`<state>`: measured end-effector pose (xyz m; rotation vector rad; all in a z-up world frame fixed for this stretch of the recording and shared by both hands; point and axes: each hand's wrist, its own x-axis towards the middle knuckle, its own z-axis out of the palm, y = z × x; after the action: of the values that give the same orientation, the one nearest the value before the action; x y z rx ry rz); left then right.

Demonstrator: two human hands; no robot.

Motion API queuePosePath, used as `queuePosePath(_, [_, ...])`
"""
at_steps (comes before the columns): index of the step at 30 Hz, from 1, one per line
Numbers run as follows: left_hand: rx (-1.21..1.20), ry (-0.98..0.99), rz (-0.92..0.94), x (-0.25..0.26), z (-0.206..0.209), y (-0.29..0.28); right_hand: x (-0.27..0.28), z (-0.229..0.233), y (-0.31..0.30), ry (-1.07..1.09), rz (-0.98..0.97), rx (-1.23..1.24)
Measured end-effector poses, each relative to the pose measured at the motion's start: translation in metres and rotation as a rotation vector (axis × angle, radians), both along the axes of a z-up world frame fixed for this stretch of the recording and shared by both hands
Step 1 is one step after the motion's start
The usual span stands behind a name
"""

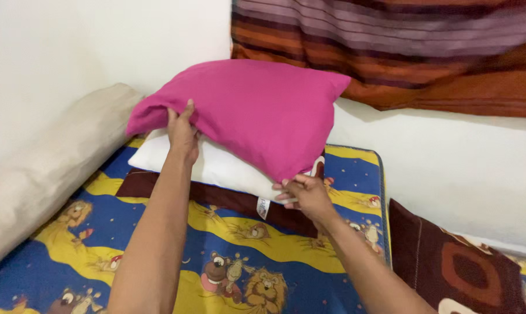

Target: The person arranges several pillows on a mattress, then unfolds and folds a dark blue towel with white text and star patterns. The person stacks the folded towel on top of the arranged pillows.

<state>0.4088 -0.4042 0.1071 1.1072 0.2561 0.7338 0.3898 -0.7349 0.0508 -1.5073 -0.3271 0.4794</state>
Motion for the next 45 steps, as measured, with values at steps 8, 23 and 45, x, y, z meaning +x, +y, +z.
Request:
queuePosePath(8, [0.303,0.021,0.167,-0.028,-0.107,-0.146,-0.045,-0.139,-0.143,-0.079,-0.538,-0.07])
queuePosePath(23, [0.886,0.573,-0.988,-0.046,-0.288,-0.57,-0.207,-0.352,-0.48,0.501,-0.986,-1.121])
queuePosePath(45, [0.995,0.515,-1.012,-0.02,0.011,-0.631,-0.197,0.251,-0.59,-1.063,-0.755,-1.05])
